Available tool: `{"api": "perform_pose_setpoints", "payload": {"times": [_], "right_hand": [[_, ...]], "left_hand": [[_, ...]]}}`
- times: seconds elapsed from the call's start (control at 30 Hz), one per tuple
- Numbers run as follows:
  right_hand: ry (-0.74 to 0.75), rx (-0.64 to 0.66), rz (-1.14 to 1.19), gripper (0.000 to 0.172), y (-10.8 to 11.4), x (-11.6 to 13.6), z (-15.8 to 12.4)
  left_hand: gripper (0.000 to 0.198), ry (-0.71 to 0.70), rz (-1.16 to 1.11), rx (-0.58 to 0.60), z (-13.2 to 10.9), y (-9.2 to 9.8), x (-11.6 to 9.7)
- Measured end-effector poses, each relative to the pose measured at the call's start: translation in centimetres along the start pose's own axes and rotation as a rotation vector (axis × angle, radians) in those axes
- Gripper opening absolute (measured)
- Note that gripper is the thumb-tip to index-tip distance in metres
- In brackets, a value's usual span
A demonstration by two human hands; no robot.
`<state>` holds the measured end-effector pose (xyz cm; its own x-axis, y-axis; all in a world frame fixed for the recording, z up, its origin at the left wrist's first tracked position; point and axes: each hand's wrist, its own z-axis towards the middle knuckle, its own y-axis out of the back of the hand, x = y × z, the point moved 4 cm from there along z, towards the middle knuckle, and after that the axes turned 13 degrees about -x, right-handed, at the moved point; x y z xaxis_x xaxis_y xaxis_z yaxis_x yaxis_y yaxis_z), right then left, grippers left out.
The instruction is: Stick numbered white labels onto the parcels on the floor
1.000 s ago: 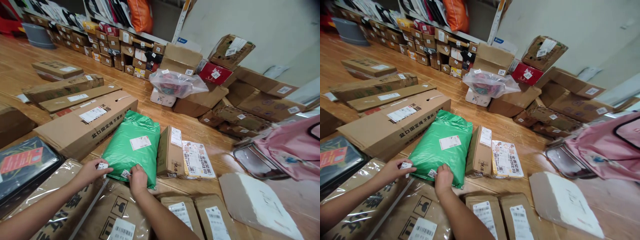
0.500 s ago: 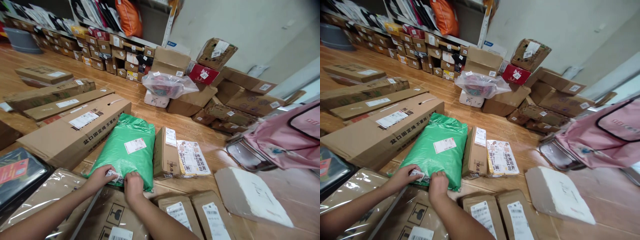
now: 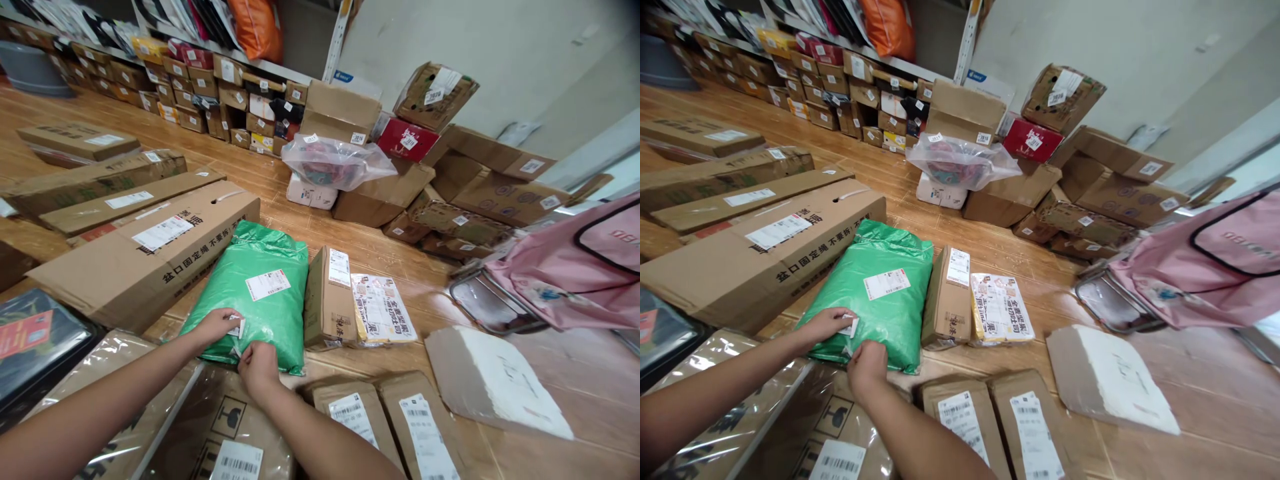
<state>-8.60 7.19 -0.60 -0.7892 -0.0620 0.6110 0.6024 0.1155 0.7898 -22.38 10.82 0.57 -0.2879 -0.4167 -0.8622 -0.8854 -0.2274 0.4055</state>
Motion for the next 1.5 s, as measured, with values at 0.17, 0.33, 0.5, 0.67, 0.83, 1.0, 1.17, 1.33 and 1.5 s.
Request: {"api": "perform_pose_setpoints", "payload": {"times": [0.17, 0.33, 0.5, 0.67, 0.83, 1.0, 1.17, 1.33, 1.5], "right_hand": [[0.049, 0.023, 0.002, 0.024, 0.0, 0.1, -0.7], [0.160, 0.066, -0.055, 0.023, 0.2, 0.1, -0.9], [0.331, 0.162, -0.125, 0.024, 0.4, 0.5, -0.4], [0.533, 0.258, -0.157, 0.023, 0.4, 0.6, 0.1], [0.662, 0.295, -0.103, 0.018, 0.4, -0.2, 0.5], [0.751, 0.335, 0.035, 0.015, 0.7, -1.2, 0.8], [0.777, 0.342, 0.225, 0.017, 1.1, -2.1, 0.8], [0.648, 0.249, 0.425, 0.018, 2.4, -4.1, 0.8], [0.360, 0.031, 0.599, 0.015, 6.7, -7.3, 0.3]], "left_hand": [[0.042, 0.085, -0.096, 0.015, -0.3, 0.2, -0.1], [0.041, 0.127, -0.124, 0.005, -0.5, 0.2, -0.1], [0.041, 0.108, -0.071, -0.038, -0.2, 0.1, 0.6], [0.035, -0.011, -0.009, -0.035, 0.3, -0.1, 1.1], [0.022, -0.238, 0.128, -0.003, -0.2, 0.5, 0.9], [0.025, -0.483, 0.318, 0.048, -2.8, 1.5, 0.0], [0.014, -0.642, 0.527, 0.100, -4.3, 1.5, -1.8], [0.011, -0.735, 0.679, 0.049, -5.1, 1.4, -5.2], [0.010, -0.803, 0.775, 0.164, -5.9, -0.8, -5.0]]}}
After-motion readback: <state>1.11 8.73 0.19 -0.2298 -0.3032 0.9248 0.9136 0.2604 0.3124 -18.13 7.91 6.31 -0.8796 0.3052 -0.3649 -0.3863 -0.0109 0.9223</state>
